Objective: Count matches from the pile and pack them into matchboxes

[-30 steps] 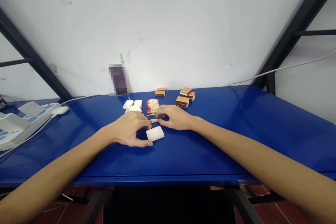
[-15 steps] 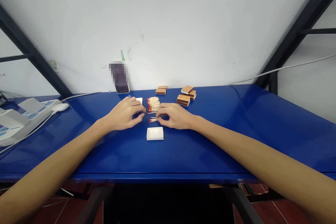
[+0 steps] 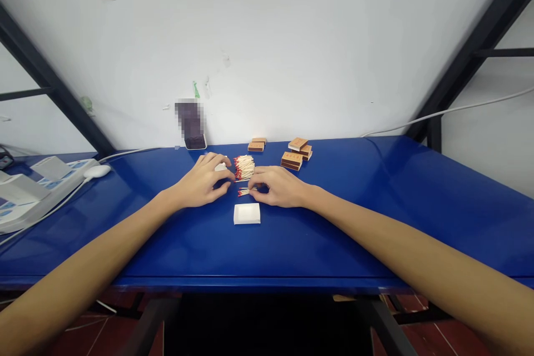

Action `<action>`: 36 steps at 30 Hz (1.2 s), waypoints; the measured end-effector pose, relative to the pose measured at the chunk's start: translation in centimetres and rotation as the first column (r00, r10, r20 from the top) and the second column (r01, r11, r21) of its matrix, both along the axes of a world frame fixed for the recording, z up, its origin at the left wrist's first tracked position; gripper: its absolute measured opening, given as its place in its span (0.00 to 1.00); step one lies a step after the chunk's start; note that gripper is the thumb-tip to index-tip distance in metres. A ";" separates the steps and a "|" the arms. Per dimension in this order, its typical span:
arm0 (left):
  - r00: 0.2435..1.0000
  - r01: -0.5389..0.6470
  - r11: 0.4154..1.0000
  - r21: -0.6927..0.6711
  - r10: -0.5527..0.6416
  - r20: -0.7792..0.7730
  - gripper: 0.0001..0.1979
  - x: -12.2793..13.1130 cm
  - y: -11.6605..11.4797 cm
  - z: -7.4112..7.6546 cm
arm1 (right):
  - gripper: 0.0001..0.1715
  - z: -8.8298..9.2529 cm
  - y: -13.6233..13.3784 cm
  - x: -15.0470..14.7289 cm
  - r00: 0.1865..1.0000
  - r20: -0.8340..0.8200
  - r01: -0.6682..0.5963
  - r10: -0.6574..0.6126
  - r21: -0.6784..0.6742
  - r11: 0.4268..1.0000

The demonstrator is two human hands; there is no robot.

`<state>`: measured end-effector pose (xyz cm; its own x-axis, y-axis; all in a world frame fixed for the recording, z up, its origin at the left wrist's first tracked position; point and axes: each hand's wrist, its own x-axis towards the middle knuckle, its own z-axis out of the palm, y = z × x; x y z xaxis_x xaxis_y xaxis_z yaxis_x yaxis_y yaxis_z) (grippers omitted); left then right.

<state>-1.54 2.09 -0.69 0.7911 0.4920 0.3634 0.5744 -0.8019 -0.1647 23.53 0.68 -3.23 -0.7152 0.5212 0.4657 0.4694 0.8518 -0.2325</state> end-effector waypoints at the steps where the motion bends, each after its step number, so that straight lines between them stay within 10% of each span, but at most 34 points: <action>1: 1.000 -0.001 1.000 -0.008 0.001 -0.003 0.11 0.0 0.0 0.0 | 0.08 0.0 0.0 0.0 1.000 -0.002 0.002 -0.002 0.000 1.000; 20: 1.000 0.021 0.998 -0.059 -0.022 -0.016 0.11 0.1 -0.2 -0.1 | 0.11 0.2 -0.2 0.0 0.998 0.059 -0.025 0.024 0.016 1.000; 36: 1.000 -0.012 0.999 -0.046 0.011 -0.026 0.12 0.1 0.0 -0.3 | 0.19 -0.2 0.1 0.0 0.962 0.116 0.253 -0.249 -0.021 0.967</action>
<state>-1.47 2.07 -0.94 0.7943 0.5167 0.3196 0.5794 -0.8025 -0.1423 23.55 0.81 -3.44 -0.6060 0.7050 0.3684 0.6916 0.6958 -0.1939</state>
